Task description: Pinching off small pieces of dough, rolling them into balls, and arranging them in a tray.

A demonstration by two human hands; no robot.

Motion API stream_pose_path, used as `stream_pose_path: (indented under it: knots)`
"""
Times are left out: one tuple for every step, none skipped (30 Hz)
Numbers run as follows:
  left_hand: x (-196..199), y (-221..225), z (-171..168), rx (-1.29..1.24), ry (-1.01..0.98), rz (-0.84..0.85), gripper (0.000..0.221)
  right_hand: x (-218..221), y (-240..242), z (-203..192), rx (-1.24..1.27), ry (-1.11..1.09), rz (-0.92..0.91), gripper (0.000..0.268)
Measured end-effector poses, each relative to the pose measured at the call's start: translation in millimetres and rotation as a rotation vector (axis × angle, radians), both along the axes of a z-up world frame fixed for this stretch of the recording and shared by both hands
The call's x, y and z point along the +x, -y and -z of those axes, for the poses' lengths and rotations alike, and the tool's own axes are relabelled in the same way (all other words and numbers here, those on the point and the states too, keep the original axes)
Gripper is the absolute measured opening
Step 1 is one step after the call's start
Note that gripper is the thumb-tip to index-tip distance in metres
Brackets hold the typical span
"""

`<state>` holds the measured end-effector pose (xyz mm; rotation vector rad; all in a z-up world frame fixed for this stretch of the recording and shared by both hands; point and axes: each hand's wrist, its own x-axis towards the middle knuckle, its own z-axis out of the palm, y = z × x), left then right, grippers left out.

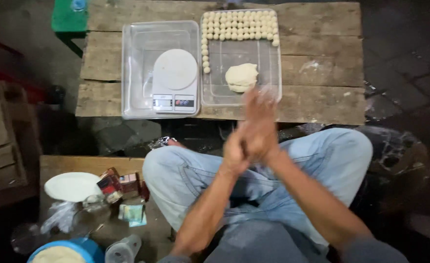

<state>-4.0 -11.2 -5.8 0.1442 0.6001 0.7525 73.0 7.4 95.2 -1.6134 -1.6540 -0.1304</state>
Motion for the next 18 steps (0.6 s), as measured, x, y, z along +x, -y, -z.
stream_pose_path:
  knots:
    - [0.2, -9.3, -3.2, -0.014, 0.015, 0.008, 0.021, -17.1, 11.9, -7.8, -0.015, -0.094, -0.174, 0.080]
    - [0.5, -18.1, -6.8, -0.028, 0.030, 0.016, 0.021, -34.4, 23.9, -15.4, -0.031, -0.188, -0.349, 0.092]
    - [6.3, -10.5, -7.5, -0.033, 0.029, 0.020, 0.021, -25.2, 26.3, 7.3, -0.036, -0.190, -0.344, 0.092]
    - [12.1, -2.1, -8.3, -0.056, 0.032, 0.024, 0.021, -16.1, 29.9, 30.1, -0.089, 0.142, -0.248, 0.088]
    - [15.4, 1.5, -10.0, -0.069, 0.030, 0.029, 0.021, -9.3, 29.3, 52.3, -0.129, 0.468, -0.146, 0.086]
    - [10.6, 12.1, -10.1, -0.064, 0.024, 0.035, 0.021, 2.4, 27.1, 46.8, -0.125, 0.462, -0.139, 0.086]
    - [6.8, 20.8, -10.4, -0.074, 0.025, 0.042, 0.020, 15.1, 23.6, 41.0, -0.045, 0.292, -0.088, 0.079]
    - [2.7, 29.7, -10.9, -0.084, 0.026, 0.050, 0.020, 27.8, 20.6, 34.8, 0.038, 0.122, -0.037, 0.074]
    - [-5.3, 28.5, -14.3, -0.080, 0.024, 0.059, 0.020, 2.6, 37.7, 17.9, 0.041, 0.121, -0.028, 0.074]
    - [-13.5, 27.2, -18.2, -0.094, 0.027, 0.067, 0.020, -23.1, 54.5, 0.6, -0.062, 0.335, 0.133, 0.069]
    - [-19.8, 22.6, -22.9, -0.103, 0.034, 0.071, 0.020, -47.5, 67.9, -17.4, -0.162, 0.553, 0.292, 0.064]
    - [-21.8, 35.4, -24.1, -0.094, 0.037, 0.075, 0.020, -46.2, 81.6, -14.0, -0.154, 0.554, 0.298, 0.064]
    - [-26.1, 49.0, -24.9, -0.104, 0.039, 0.072, 0.020, -46.5, 95.5, -9.9, -0.085, 0.359, -0.017, 0.068]
    - [-30.5, 62.6, -25.2, -0.114, 0.042, 0.069, 0.020, -47.0, 109.4, -5.2, -0.015, 0.160, -0.329, 0.073]
    - [-40.7, 77.4, -23.5, -0.103, 0.040, 0.069, 0.020, -40.4, 106.7, -16.8, -0.004, 0.159, -0.328, 0.073]
    - [-50.9, 91.9, -21.0, -0.110, 0.041, 0.069, 0.020, -33.7, 104.1, -27.8, -0.010, 0.178, -0.239, 0.073]
    - [-63.4, 109.9, -18.1, -0.124, 0.038, 0.069, 0.020, -28.7, 104.4, -38.1, -0.023, 0.191, -0.151, 0.073]
    - [-61.9, 96.9, -44.4, -0.120, 0.030, 0.070, 0.020, -28.4, 107.3, -33.1, -0.019, 0.184, -0.150, 0.073]
